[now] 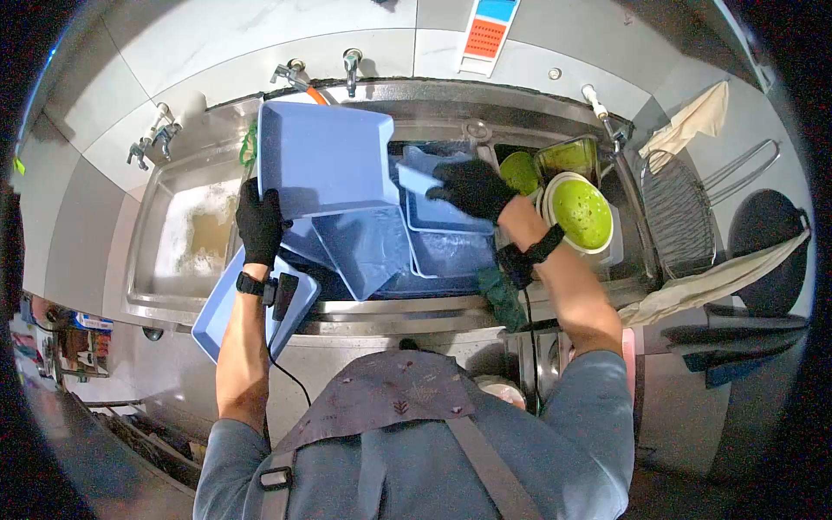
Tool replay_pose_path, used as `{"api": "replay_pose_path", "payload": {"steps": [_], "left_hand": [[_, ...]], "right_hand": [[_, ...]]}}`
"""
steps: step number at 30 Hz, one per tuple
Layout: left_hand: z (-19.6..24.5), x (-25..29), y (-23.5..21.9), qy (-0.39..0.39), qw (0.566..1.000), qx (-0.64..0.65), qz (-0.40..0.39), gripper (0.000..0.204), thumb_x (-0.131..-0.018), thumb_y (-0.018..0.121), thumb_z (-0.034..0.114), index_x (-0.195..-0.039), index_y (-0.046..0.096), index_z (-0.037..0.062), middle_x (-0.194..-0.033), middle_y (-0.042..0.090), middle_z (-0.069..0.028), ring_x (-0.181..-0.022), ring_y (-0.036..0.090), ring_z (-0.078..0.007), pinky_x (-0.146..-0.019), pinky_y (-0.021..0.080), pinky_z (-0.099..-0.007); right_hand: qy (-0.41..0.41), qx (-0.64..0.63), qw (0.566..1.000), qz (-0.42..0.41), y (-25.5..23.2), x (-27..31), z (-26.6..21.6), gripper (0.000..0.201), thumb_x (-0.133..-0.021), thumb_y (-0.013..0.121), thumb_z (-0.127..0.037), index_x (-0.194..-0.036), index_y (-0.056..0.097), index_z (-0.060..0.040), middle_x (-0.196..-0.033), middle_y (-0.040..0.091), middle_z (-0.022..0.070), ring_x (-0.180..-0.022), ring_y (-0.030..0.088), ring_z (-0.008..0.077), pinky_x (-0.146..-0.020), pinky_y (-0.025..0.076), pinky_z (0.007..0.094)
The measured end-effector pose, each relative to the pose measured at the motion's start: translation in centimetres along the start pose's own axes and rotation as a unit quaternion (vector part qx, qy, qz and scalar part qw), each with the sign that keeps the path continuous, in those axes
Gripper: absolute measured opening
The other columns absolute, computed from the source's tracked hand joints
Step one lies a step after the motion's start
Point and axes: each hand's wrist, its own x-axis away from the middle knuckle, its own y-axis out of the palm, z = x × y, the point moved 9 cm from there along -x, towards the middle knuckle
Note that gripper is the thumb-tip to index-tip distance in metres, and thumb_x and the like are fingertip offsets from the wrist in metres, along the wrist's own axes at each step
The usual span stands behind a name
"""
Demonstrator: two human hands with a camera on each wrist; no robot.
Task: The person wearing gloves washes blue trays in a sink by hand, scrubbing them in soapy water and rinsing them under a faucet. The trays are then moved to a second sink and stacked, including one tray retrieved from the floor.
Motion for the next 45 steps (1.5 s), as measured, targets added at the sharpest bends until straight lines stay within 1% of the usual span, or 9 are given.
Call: {"api": "replay_pose_path", "payload": {"steps": [5, 7, 12, 16, 23, 28, 31, 33, 45], "left_hand": [[-0.6, 0.1, 0.6, 0.072, 0.988, -0.134, 0.034, 0.027, -0.088, 0.057, 0.01, -0.113, 0.055, 0.0015, -0.091, 0.067, -0.0239, -0.079, 0.066, -0.0407, -0.072, 0.052, -0.0478], [2.0, 1.3, 0.3, 0.185, 0.961, -0.188, 0.079, 0.025, -0.091, 0.056, 0.014, -0.113, 0.055, 0.002, -0.091, 0.066, -0.0231, -0.079, 0.067, -0.0403, -0.067, 0.053, -0.0461], [2.2, 2.2, 1.6, 0.14, 0.973, -0.184, 0.018, 0.034, -0.09, 0.058, 0.014, -0.12, 0.057, -0.0001, -0.115, 0.061, -0.0244, -0.1, 0.062, -0.0415, -0.084, 0.049, -0.0469], [1.8, 2.7, 2.3, 0.149, 0.972, -0.179, 0.039, 0.029, -0.086, 0.059, 0.008, -0.114, 0.057, 0.0023, -0.101, 0.065, -0.0243, -0.09, 0.064, -0.0417, -0.076, 0.052, -0.0467], [-0.7, 3.0, 3.3, 0.139, 0.974, -0.18, 0.012, 0.029, -0.087, 0.056, 0.008, -0.114, 0.056, -0.0017, -0.101, 0.064, -0.0257, -0.092, 0.063, -0.0427, -0.079, 0.051, -0.0471], [-3.2, 2.3, 3.9, 0.092, 0.984, -0.149, -0.026, 0.031, -0.087, 0.055, 0.006, -0.118, 0.055, -0.0009, -0.102, 0.063, -0.025, -0.093, 0.062, -0.0427, -0.081, 0.05, -0.0465], [2.2, 3.2, 2.4, 0.218, 0.96, -0.167, 0.057, 0.032, -0.087, 0.055, 0.004, -0.119, 0.055, -0.0002, -0.106, 0.063, -0.0242, -0.094, 0.062, -0.0421, -0.081, 0.05, -0.0462], [4.2, 3.1, 2.1, 0.221, 0.961, -0.155, 0.067, 0.033, -0.086, 0.055, 0.003, -0.119, 0.055, -0.0001, -0.108, 0.062, -0.0236, -0.095, 0.062, -0.0417, -0.08, 0.051, -0.046], [10.0, 5.9, 2.6, 0.307, 0.936, -0.155, 0.074, 0.049, -0.08, 0.056, -0.003, -0.128, 0.048, -0.0005, -0.115, 0.056, -0.027, -0.095, 0.061, -0.0455, -0.078, 0.051, -0.0491]], "right_hand": [[-0.021, 0.055, 0.964, -0.259, 8.0, 1.8, -4.0, 0.025, -0.085, 0.056, -0.023, -0.098, 0.067, -0.0048, -0.091, 0.068, 0.0218, -0.082, 0.066, 0.0393, -0.075, 0.052, 0.0493], [-0.027, 0.038, 0.964, -0.26, 14.0, 2.3, -1.5, 0.024, -0.084, 0.055, -0.019, -0.099, 0.067, -0.0043, -0.091, 0.068, 0.0228, -0.083, 0.066, 0.0395, -0.075, 0.053, 0.0494], [-0.054, 0.081, 0.937, -0.334, 18.6, 3.5, 0.1, 0.024, -0.085, 0.051, -0.009, -0.101, 0.067, -0.0024, -0.095, 0.069, 0.0218, -0.089, 0.067, 0.0383, -0.077, 0.054, 0.0482], [-0.081, 0.078, 0.947, -0.302, 22.2, 3.8, 1.7, 0.024, -0.086, 0.05, -0.01, -0.101, 0.067, -0.0027, -0.095, 0.069, 0.0206, -0.088, 0.067, 0.0383, -0.076, 0.054, 0.0482], [-0.056, 0.074, 0.946, -0.312, 16.6, 3.3, 0.1, 0.025, -0.087, 0.052, -0.015, -0.106, 0.064, -0.0054, -0.096, 0.068, 0.0205, -0.089, 0.067, 0.0376, -0.074, 0.054, 0.0482], [-0.006, -0.023, 0.99, -0.136, 8.6, 2.1, 1.0, 0.032, -0.089, 0.057, -0.028, -0.106, 0.063, -0.0023, -0.1, 0.067, 0.0219, -0.089, 0.065, 0.0408, -0.079, 0.052, 0.0478], [0.01, -0.155, 0.961, 0.228, 1.1, 1.0, 2.7, 0.043, -0.09, 0.059, -0.037, -0.112, 0.062, -0.0006, -0.105, 0.064, 0.0258, -0.098, 0.062, 0.0409, -0.087, 0.049, 0.0466], [0.175, -0.159, 0.962, 0.135, 0.0, 0.0, 6.3, 0.049, -0.088, 0.062, -0.04, -0.115, 0.061, 0.0021, -0.109, 0.063, 0.0276, -0.102, 0.062, 0.0396, -0.089, 0.047, 0.0457], [0.191, -0.25, 0.895, 0.318, -6.3, 0.4, 2.9, 0.032, -0.086, 0.064, -0.03, -0.092, 0.062, 0.001, -0.082, 0.064, 0.0192, -0.076, 0.063, 0.033, -0.072, 0.048, 0.0427]]}}
